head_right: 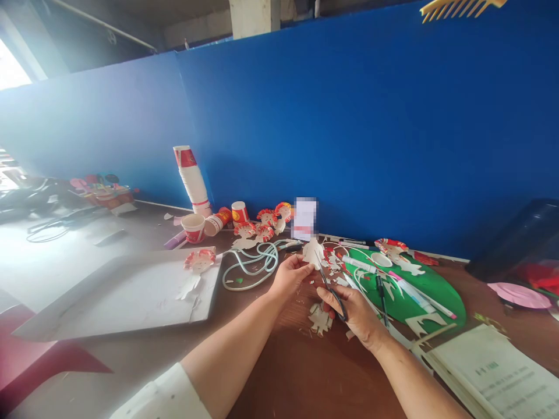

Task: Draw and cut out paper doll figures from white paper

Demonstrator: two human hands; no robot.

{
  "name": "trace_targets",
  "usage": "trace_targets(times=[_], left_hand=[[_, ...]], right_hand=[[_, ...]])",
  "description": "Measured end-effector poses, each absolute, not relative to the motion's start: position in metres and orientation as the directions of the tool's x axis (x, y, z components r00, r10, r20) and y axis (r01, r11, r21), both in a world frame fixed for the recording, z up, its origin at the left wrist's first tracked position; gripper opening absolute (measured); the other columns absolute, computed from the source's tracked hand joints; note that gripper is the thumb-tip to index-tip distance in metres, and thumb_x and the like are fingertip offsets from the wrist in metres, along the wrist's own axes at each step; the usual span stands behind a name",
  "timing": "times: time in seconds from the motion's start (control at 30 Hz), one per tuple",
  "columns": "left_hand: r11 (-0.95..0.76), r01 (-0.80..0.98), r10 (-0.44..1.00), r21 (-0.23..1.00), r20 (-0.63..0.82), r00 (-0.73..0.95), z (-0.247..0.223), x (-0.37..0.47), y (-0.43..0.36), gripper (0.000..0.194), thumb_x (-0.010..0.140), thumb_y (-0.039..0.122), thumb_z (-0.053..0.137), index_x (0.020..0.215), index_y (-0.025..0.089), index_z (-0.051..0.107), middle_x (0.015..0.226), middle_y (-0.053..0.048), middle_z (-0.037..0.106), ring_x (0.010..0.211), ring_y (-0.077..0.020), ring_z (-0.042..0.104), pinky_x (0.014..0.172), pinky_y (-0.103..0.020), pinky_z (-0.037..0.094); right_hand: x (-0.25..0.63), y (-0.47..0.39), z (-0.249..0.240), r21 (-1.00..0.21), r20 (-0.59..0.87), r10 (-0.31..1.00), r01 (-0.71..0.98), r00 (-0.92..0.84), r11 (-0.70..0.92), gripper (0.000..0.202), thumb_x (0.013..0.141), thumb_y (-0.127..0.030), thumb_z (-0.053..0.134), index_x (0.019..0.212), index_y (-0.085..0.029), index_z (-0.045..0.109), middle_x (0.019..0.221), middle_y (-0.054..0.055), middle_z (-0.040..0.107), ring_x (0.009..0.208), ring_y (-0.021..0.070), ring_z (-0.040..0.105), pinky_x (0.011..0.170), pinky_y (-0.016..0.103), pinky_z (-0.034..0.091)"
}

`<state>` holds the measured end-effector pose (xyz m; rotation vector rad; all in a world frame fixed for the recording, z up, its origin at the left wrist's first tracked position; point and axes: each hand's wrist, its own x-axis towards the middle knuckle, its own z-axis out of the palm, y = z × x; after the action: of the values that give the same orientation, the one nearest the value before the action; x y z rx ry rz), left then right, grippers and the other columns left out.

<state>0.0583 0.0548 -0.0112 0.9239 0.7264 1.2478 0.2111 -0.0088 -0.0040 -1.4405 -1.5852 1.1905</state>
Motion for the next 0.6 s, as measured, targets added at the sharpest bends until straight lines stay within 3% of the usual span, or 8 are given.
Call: trace_targets(times=[0.6], left_hand=[[0.072,-0.464,0.983,0.883,0.016,0.183,-0.013,0.058,0.056,0.029,0.060,0.028,0.078,0.076,0.016,0.057,0.070,-0.003,0.064,0.060,-0.0136,0.062,0.060,-0.026,0.048]], right_hand=[[0.208,-0.011,0.004,-0.923,-0.078,0.984,0.386,-0.161,-0.011,0.037,0.081,-0.051,0.057,0.061,-0.020,0.061,0.053,-0.002,0.053,0.052,0.0122,0.042,0.048,0.026,0.028]])
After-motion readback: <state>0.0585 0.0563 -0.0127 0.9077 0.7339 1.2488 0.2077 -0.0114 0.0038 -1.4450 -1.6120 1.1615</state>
